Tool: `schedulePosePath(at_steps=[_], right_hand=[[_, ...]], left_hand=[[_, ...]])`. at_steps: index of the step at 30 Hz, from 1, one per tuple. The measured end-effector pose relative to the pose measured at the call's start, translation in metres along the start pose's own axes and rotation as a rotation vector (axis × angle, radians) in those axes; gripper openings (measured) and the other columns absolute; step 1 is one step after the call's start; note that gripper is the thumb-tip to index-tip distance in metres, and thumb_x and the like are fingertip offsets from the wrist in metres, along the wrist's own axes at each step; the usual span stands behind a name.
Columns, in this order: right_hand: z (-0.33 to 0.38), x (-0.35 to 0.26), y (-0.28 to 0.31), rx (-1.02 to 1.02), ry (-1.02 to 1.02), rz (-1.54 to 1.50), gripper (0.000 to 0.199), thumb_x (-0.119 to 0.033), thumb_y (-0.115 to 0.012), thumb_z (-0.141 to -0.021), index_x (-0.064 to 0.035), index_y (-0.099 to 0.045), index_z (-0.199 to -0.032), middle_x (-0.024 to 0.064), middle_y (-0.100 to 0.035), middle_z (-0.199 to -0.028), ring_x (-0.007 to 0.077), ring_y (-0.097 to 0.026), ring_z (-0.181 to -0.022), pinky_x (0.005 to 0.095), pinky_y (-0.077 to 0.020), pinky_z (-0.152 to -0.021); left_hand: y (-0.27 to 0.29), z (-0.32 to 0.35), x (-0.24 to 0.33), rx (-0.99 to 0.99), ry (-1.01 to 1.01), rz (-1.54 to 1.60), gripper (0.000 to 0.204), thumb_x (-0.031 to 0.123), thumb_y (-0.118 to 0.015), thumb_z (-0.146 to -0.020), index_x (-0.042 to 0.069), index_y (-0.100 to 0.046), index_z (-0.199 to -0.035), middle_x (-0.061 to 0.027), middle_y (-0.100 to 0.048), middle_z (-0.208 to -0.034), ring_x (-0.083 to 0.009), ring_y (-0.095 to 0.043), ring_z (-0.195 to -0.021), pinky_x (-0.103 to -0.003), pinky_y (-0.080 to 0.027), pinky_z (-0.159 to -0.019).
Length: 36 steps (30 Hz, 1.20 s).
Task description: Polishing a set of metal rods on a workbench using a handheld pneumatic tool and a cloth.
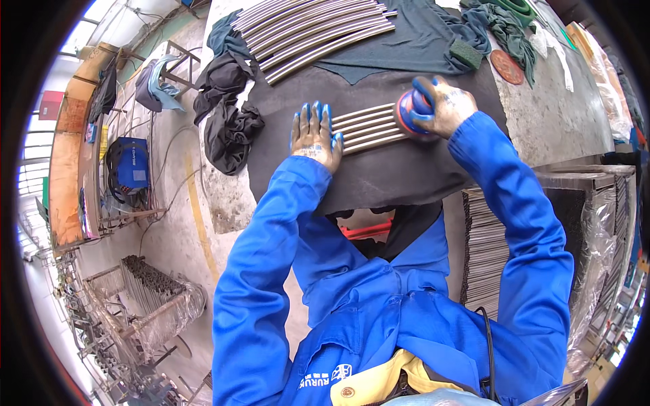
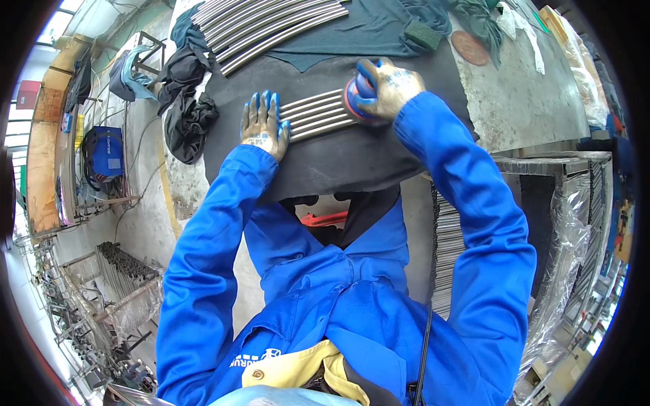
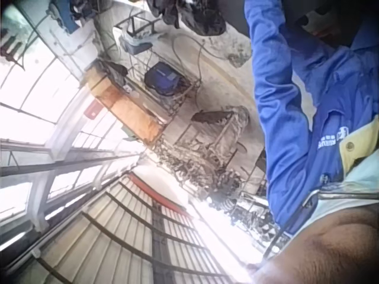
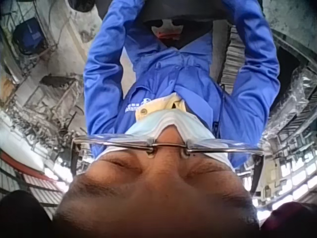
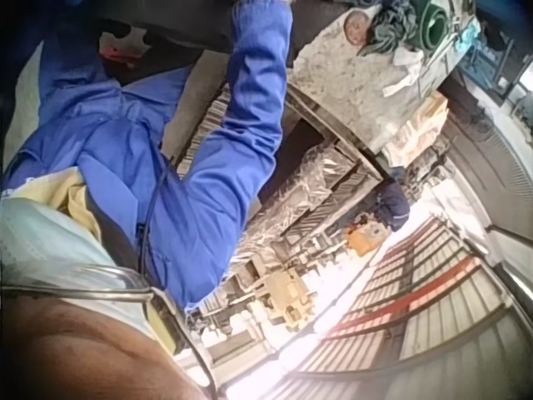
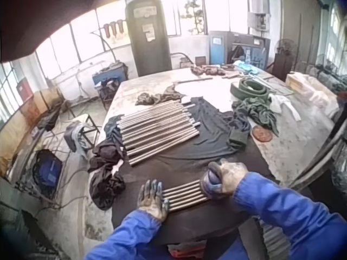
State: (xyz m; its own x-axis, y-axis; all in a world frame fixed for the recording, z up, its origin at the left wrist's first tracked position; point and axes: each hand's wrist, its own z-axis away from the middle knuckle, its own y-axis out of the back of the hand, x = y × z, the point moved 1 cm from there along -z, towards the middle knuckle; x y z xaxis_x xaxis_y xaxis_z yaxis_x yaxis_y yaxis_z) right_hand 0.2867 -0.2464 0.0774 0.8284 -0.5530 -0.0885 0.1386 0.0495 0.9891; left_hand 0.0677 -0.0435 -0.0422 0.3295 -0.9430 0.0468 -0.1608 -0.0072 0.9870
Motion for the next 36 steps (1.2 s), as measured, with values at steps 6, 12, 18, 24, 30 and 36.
schedulePosePath(at_steps=[6,12,18,24,30,36], right_hand=[[-0.056,-0.039,0.004,-0.072,-0.002,0.023,0.065,-0.044,-0.071,-0.080,-0.0191,-0.049,-0.135,0.0185,-0.061,-0.111,0.0351,-0.068,-0.093,0.0467,-0.0556,-0.080],[-0.045,-0.055,-0.002,-0.010,0.108,0.013,0.069,-0.044,-0.073,-0.076,-0.0192,-0.049,-0.135,0.0187,-0.061,-0.110,0.0359,-0.067,-0.092,0.0439,-0.0560,-0.079],[-0.019,-0.022,-0.001,-0.019,0.044,0.007,0.071,-0.044,-0.073,-0.074,-0.0204,-0.049,-0.137,0.0159,-0.059,-0.116,0.0355,-0.067,-0.094,0.0438,-0.0553,-0.081],[-0.049,0.000,-0.002,-0.016,-0.075,0.074,0.072,-0.043,-0.074,-0.073,-0.0203,-0.049,-0.137,0.0154,-0.058,-0.117,0.0348,-0.067,-0.094,0.0424,-0.0551,-0.082],[-0.008,0.024,-0.006,0.047,0.031,-0.001,0.067,-0.043,-0.072,-0.076,-0.0206,-0.049,-0.135,0.0177,-0.060,-0.116,0.0368,-0.066,-0.096,0.0454,-0.0549,-0.083],[-0.038,0.033,0.003,0.045,-0.047,0.039,0.073,-0.044,-0.074,-0.073,-0.0191,-0.048,-0.137,0.0145,-0.060,-0.116,0.0355,-0.066,-0.096,0.0414,-0.0539,-0.084]], left_hand=[[-0.009,-0.035,-0.024,-0.015,0.034,-0.008,0.071,0.041,-0.039,-0.095,0.001,-0.025,-0.153,-0.0234,-0.021,-0.160,-0.0412,-0.011,-0.150,-0.049,-0.004,-0.122],[-0.016,-0.034,-0.022,0.027,0.015,-0.034,0.070,0.041,-0.040,-0.095,0.002,-0.028,-0.153,-0.0226,-0.023,-0.159,-0.0411,-0.012,-0.150,-0.050,-0.004,-0.122],[-0.008,-0.016,-0.004,0.034,-0.028,0.048,0.070,0.041,-0.039,-0.096,0.003,-0.028,-0.153,-0.0223,-0.023,-0.159,-0.0408,-0.012,-0.150,-0.049,-0.004,-0.122],[-0.016,-0.043,-0.030,0.052,0.005,0.012,0.070,0.040,-0.041,-0.095,0.002,-0.028,-0.153,-0.0229,-0.023,-0.159,-0.0417,-0.015,-0.149,-0.050,-0.008,-0.122],[-0.009,-0.007,-0.004,0.119,-0.093,0.036,0.070,0.039,-0.043,-0.094,0.001,-0.029,-0.152,-0.0232,-0.025,-0.158,-0.0425,-0.017,-0.148,-0.050,-0.010,-0.122],[-0.017,-0.034,-0.021,0.108,-0.081,0.019,0.071,0.039,-0.043,-0.094,0.001,-0.026,-0.152,-0.0232,-0.023,-0.159,-0.0425,-0.017,-0.148,-0.050,-0.008,-0.122]])
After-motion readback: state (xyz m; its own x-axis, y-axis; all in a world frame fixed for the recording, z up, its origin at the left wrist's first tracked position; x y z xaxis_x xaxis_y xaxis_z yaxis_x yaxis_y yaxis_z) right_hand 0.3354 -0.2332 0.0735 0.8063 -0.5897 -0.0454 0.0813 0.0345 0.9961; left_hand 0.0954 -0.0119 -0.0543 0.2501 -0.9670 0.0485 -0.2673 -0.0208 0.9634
